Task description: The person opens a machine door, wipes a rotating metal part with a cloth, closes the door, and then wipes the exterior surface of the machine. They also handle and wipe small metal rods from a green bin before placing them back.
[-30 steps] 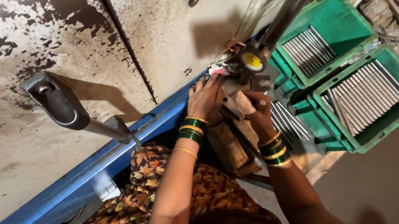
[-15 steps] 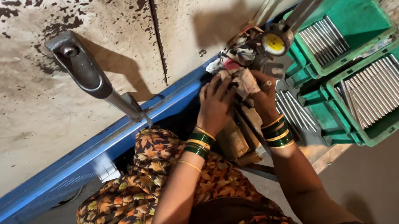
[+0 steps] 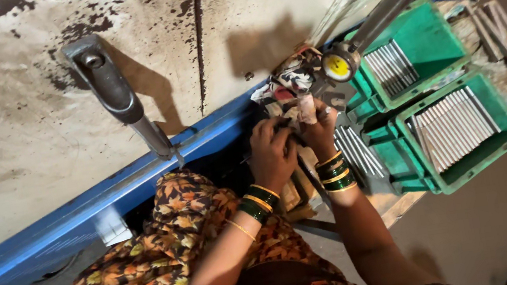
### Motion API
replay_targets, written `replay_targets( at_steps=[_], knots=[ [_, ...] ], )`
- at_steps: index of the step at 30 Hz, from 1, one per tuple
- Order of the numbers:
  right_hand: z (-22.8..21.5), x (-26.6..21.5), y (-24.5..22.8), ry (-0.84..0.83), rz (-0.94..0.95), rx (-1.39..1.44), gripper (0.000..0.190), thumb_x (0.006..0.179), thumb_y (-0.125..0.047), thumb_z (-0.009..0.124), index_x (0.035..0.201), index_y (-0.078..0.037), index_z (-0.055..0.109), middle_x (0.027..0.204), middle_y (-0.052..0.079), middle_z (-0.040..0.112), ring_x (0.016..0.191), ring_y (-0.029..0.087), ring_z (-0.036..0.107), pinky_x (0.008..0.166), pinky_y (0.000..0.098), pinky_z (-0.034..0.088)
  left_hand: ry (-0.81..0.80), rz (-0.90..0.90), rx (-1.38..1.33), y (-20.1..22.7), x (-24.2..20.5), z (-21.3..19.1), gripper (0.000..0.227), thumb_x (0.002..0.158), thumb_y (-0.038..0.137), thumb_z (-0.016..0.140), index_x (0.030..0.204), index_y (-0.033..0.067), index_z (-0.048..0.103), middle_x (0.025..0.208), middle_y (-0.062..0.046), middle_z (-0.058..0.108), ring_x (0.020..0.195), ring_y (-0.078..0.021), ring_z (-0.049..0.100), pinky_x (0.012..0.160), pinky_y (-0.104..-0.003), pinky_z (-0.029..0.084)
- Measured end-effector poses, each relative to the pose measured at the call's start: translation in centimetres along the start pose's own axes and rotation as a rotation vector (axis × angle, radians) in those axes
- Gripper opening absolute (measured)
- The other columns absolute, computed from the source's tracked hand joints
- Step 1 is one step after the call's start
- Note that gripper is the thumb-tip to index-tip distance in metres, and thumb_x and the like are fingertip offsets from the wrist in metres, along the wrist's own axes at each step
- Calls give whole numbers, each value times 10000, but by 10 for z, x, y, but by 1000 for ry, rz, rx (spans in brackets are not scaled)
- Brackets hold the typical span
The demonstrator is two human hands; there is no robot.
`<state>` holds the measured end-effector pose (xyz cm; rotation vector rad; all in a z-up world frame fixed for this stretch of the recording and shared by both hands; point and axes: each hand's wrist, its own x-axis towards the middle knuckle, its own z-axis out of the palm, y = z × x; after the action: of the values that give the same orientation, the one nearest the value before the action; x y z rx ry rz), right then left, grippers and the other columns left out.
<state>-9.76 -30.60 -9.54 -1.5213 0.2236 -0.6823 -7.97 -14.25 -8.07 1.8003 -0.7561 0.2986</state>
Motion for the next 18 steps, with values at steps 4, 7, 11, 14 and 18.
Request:
replay_targets(
  at_steps=[4, 7, 11, 14, 18],
  knots=[
    [1, -1, 5, 41, -71, -117, 356, 1063, -307, 611, 964, 10, 737, 651, -63, 541, 549, 20, 454, 499, 213, 339, -51, -31, 7, -3, -3, 8, 346, 779, 125, 763, 1117, 65, 722, 1284, -119, 582, 1247, -383, 509, 1016, -515, 429],
    [-3, 2, 7, 64, -63, -108, 333, 1063, -287, 617, 938, 4, 718, 673, -59, 556, 571, 19, 475, 511, 211, 367, 34, -10, -35, -9, 2, 26, 354, 770, 133, 770, 1111, 54, 724, 1282, -122, 587, 1249, -385, 491, 1033, -513, 414],
    [0, 6, -3, 56, 16, -127, 232, 1025, -223, 660, 950, -6, 686, 755, -53, 592, 636, 22, 508, 541, 209, 405, 18, -15, -31, -17, 7, 44, 321, 757, 170, 792, 1064, 90, 737, 1253, -76, 616, 1240, -345, 509, 1043, -492, 414],
    [-1, 4, -25, -69, -66, -341, 187, 1021, -200, 662, 976, -22, 697, 806, -35, 635, 682, 54, 563, 591, 235, 458, -15, -32, -31, -24, 8, 54, 356, 699, 196, 806, 1040, 109, 754, 1235, -58, 623, 1235, -336, 502, 1040, -496, 393],
    [3, 0, -63, -210, -562, -747, 210, 1063, -215, 734, 1084, -8, 711, 960, 106, 655, 856, 261, 646, 777, 349, 516, 3, -13, -45, -35, 6, 61, 357, 689, 229, 827, 1033, 150, 774, 1274, -55, 598, 1267, -338, 471, 1064, -518, 344]
  ],
)
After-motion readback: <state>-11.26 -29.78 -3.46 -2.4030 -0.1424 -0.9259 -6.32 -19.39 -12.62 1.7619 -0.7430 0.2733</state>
